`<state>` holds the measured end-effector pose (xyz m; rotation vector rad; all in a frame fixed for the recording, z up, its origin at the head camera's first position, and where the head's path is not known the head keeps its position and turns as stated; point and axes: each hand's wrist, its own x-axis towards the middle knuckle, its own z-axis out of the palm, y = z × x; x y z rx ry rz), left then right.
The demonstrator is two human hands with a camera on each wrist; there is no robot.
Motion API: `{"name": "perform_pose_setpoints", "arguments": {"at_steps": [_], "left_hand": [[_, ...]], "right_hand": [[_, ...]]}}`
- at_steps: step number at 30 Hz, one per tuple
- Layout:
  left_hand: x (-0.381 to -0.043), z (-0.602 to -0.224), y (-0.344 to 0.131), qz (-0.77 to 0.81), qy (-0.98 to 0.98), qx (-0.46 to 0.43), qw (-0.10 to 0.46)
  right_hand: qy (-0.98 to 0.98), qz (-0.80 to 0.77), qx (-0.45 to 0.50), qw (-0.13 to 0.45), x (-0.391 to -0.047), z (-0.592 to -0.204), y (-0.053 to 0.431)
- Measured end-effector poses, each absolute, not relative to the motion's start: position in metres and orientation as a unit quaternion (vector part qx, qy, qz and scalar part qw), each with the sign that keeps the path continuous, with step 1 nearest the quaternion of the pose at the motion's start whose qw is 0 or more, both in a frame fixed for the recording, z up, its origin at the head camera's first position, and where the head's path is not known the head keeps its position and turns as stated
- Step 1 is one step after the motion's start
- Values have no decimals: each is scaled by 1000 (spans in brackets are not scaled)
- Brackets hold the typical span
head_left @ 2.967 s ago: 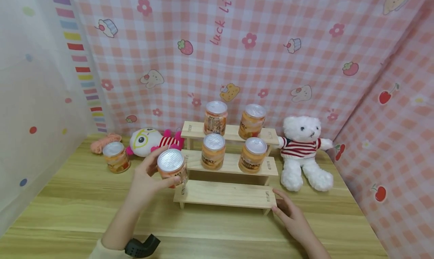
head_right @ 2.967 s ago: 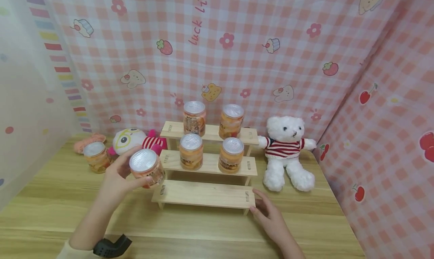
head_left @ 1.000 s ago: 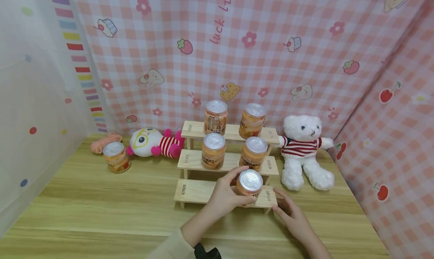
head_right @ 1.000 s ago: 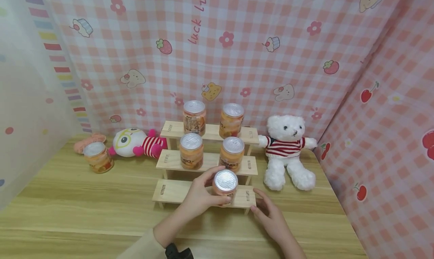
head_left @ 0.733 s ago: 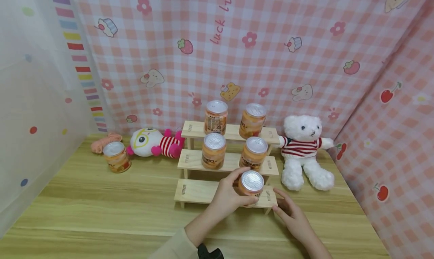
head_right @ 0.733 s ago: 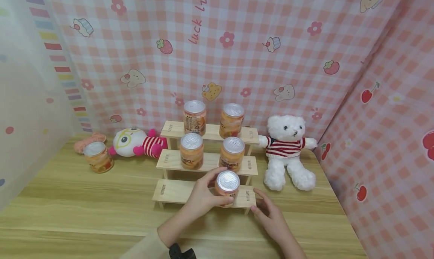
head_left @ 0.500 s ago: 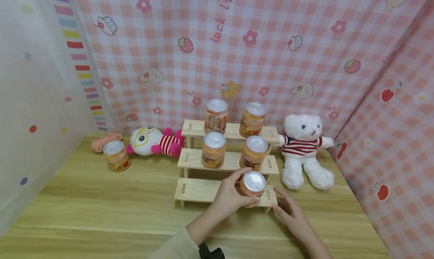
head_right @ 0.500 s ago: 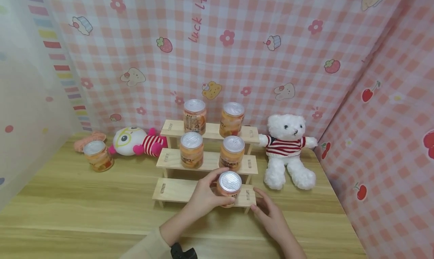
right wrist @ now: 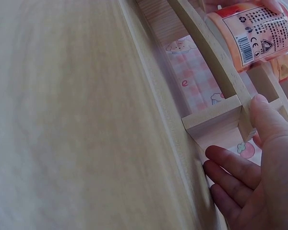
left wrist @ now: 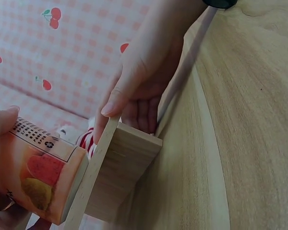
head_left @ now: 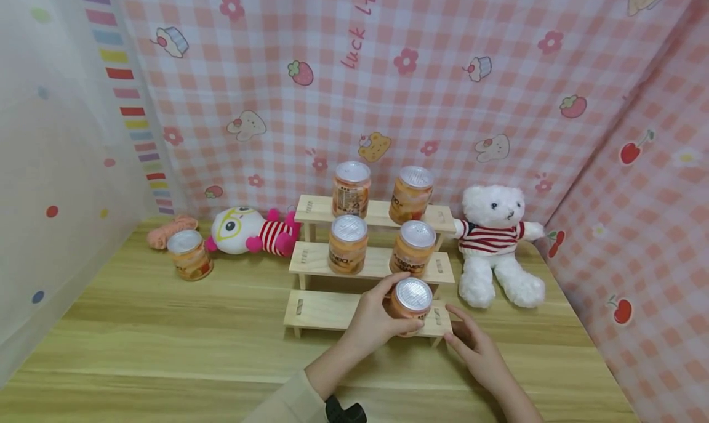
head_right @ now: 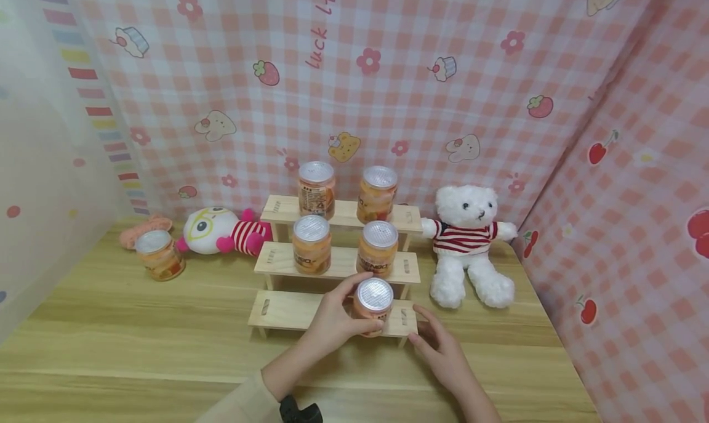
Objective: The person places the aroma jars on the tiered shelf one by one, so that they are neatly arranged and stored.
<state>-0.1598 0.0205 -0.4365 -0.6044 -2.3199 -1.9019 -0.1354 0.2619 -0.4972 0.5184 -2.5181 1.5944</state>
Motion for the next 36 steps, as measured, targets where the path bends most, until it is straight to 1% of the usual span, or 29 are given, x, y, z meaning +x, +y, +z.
{"name": "perform_pose_setpoints", "arguments": {"at_steps": [4,9,17,26,36], "left_hand": [[-160,-437,20,-617,-758,-204,45],[-160,-436,19,-600,-773,-203,34],[-160,-425,13,-559,-803,-205,24],[-156,-418,4,-540,-816,-207,16],[-155,-421,2,-569,-791,-223,31]], "right_hand": [[-831,525,173,61,-135,-498,262],[-832,522,175,67,-136,-498,261],[-834,525,161,58,-136,-495,259],[-837,522,156,60,-135,-497,260],[-843,511,156,68,-135,-496,260]]}}
